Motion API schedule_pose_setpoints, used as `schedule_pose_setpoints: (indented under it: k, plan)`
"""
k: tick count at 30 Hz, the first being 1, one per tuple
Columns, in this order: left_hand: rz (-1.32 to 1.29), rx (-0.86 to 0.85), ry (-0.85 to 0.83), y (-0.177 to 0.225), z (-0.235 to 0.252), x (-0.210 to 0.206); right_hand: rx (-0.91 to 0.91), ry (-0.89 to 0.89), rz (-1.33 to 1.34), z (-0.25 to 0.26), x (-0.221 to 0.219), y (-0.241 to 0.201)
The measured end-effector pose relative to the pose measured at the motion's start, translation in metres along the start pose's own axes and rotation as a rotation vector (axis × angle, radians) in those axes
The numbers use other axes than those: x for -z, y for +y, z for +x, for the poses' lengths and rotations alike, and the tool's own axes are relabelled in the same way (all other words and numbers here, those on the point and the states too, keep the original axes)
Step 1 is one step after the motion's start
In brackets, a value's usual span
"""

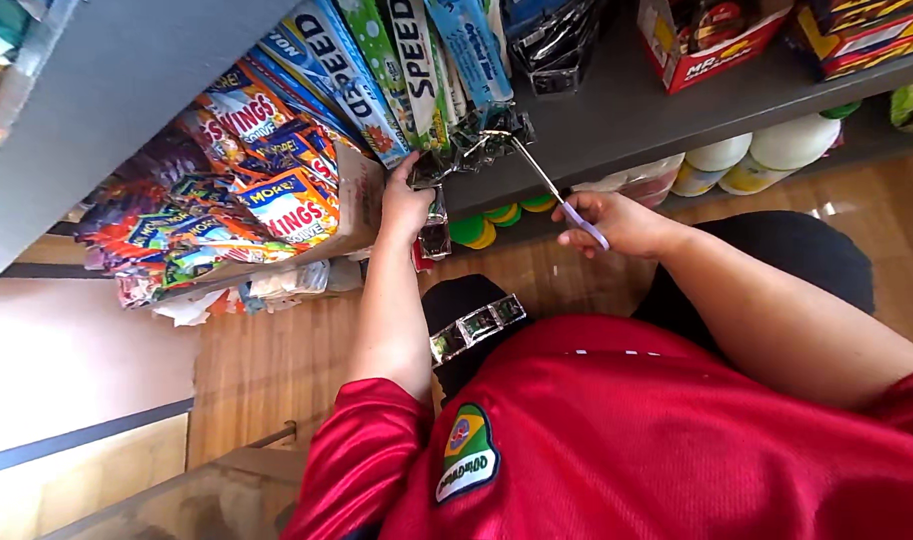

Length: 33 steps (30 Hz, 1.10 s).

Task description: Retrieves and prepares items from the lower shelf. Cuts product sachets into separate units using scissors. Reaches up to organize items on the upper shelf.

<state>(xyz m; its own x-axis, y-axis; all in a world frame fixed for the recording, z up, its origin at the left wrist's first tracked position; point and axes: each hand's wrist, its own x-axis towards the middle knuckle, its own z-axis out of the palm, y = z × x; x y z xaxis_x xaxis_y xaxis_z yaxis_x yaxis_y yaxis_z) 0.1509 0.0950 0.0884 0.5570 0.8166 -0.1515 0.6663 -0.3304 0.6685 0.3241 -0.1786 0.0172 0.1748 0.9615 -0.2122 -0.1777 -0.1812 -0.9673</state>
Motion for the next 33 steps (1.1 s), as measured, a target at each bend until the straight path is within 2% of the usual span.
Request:
schedule_pose_setpoints:
  k: [3,5,8,11,15,19,21,24,27,30,33]
  plan:
    - [0.072,0.009,0.096,0.01,-0.019,-0.004,0.004,0.004,-0.005,0.0,-0.003,0.001]
    - [0.078,-0.08,0.096,0.028,-0.045,-0.019,0.023,0.003,-0.016,0.001,-0.005,0.002]
    - [0.044,-0.241,-0.058,0.044,-0.088,-0.054,0.05,0.0,-0.007,0.006,-0.013,0.006]
    - [-0.005,-0.34,-0.147,0.049,-0.107,-0.086,0.056,0.055,0.059,0.01,-0.022,0.01]
    - [-0.147,-0.33,-0.17,0.056,-0.114,-0.1,0.061,0.201,0.197,0.009,-0.026,0.012]
    - [-0.384,-0.251,-0.347,0.055,-0.117,-0.1,0.124,0.41,0.333,0.007,-0.021,0.008]
    - [-0.446,-0.212,-0.415,0.056,-0.12,-0.098,0.158,0.442,0.366,0.006,-0.015,0.005]
    - [-0.425,-0.229,-0.37,0.058,-0.113,-0.088,0.148,0.376,0.368,0.003,-0.008,-0.001]
    - [-0.436,-0.26,-0.272,0.055,-0.096,-0.065,0.065,0.25,0.227,0.0,0.003,-0.006]
    - [-0.477,-0.243,-0.213,0.055,-0.086,-0.038,0.016,0.025,-0.013,-0.008,0.013,-0.01]
    - [-0.471,-0.263,-0.248,0.054,-0.085,-0.019,-0.057,-0.227,-0.154,-0.014,0.016,-0.014]
